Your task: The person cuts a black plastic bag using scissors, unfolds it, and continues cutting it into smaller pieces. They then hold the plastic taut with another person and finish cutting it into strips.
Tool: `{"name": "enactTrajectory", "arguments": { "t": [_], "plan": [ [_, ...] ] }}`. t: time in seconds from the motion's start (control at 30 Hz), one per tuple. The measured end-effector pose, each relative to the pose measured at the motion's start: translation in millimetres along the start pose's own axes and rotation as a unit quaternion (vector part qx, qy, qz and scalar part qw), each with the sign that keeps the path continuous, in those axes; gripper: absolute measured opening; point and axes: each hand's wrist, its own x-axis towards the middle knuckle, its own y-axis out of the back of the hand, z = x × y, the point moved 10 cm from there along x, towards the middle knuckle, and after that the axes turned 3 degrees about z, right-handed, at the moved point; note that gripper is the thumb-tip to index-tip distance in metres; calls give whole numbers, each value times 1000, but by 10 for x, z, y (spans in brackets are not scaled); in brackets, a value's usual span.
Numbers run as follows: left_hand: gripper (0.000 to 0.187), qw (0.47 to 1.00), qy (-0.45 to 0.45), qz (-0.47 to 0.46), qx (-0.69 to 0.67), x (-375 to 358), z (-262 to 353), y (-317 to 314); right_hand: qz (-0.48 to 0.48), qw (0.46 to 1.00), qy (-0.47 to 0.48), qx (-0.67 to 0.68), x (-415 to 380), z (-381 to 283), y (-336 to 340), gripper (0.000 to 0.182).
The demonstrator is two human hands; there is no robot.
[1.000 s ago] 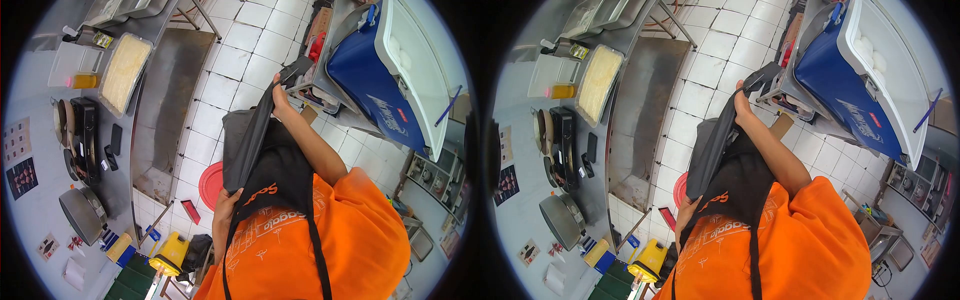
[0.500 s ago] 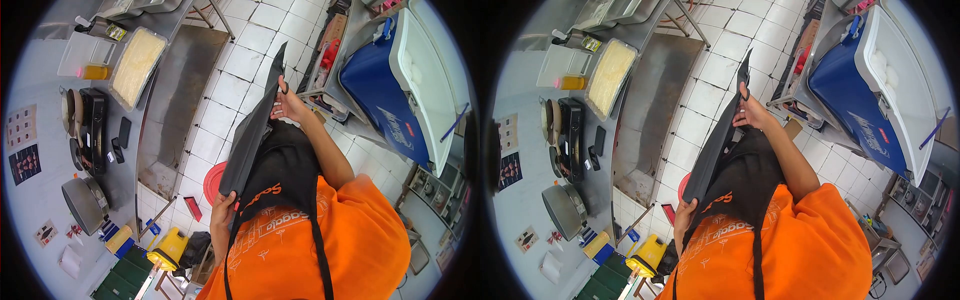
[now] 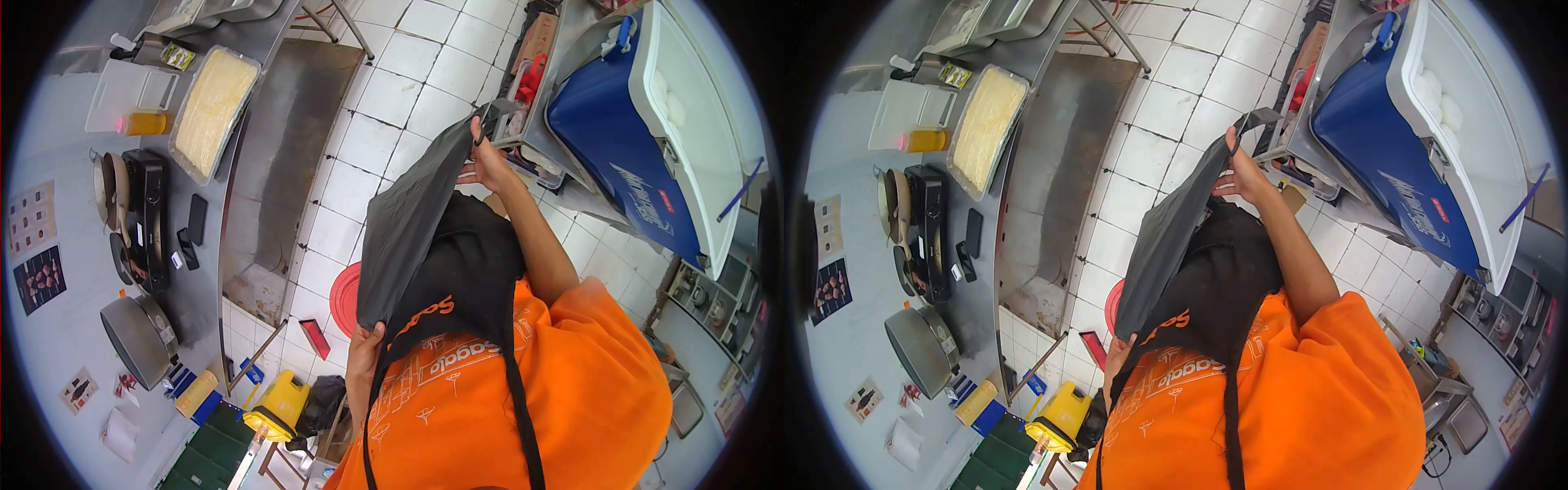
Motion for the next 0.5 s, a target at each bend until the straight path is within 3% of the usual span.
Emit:
{"name": "enactTrajectory", "arguments": {
  "t": [0.17,0.23,0.3,0.4,0.5],
  "plan": [
    [46,999,35,26,-9,-100,-184,62,71,993,25,95,202,-36,96,82],
    [46,999,44,30,-10,-145,-357,212,199,968,66,140,236,-103,362,86],
    [45,998,53,33,-9,-164,-535,385,184,962,92,177,413,-168,427,90],
    [44,997,63,44,-8,-218,-826,702,181,959,57,212,581,-218,395,94],
    [43,995,77,71,-5,-305,-1192,1127,189,956,114,191,676,-499,392,102]
  ]
}}
